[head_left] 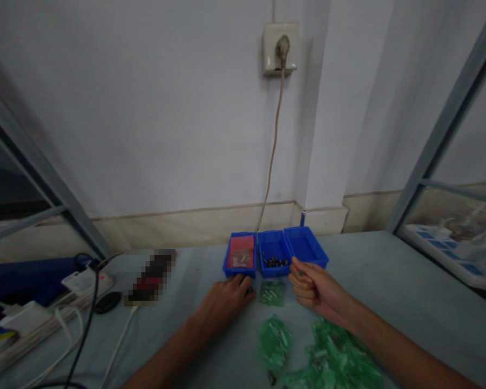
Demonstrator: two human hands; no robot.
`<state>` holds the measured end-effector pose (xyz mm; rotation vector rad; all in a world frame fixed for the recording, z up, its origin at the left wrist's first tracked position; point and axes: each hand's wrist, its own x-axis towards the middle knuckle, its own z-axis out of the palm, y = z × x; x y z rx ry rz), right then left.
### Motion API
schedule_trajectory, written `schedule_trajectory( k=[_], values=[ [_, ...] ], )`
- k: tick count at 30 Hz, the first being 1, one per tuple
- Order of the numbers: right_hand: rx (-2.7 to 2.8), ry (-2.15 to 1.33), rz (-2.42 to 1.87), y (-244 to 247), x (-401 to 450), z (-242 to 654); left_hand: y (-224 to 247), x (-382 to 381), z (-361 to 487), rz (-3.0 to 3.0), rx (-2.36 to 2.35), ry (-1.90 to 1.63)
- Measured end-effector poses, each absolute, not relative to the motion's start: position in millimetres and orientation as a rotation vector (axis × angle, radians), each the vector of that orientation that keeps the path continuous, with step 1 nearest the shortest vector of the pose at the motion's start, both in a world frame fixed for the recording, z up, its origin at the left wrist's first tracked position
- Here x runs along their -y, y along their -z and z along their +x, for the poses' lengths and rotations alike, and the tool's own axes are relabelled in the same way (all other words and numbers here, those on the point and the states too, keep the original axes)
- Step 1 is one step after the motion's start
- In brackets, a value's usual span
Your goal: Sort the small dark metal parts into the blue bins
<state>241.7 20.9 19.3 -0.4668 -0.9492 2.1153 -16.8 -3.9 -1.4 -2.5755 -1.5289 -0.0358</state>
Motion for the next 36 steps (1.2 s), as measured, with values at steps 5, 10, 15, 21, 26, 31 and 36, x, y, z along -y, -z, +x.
schedule_trajectory(
  k=[5, 10, 15, 21, 26, 31, 36],
  values=[
    [0.951, -2.107, -0.460, -17.7, -22.4, 241.4, 0.7, 4.1, -17.0, -2.584, 1.512, 0.029],
    [0.948, -2.100, -0.446, -17.2, -22.2, 241.3, 2.0, 3.7, -17.3, -2.578, 1.520, 0.038],
    [0.974, -2.099, -0.460, -18.7, -20.9, 241.6, 1.3, 3.6, -17.1, -2.588, 1.517, 0.036],
    [0.963, -2.099, -0.454, -15.6, -22.8, 240.2, 1.9, 3.5, -16.1, -2.578, 1.532, 0.045],
    [0.983, -2.093, -0.458, -18.8, -21.2, 240.6, -0.6, 5.0, -15.9, -2.592, 1.509, 0.043],
    [0.973, -2.080, -0.461, -21.1, -19.8, 241.5, -4.9, 6.2, -14.4, -2.582, 1.533, 0.006],
    [0.957, -2.057, -0.448, -20.2, -21.0, 241.5, -0.9, 4.7, -15.7, -2.585, 1.517, 0.030]
  ],
)
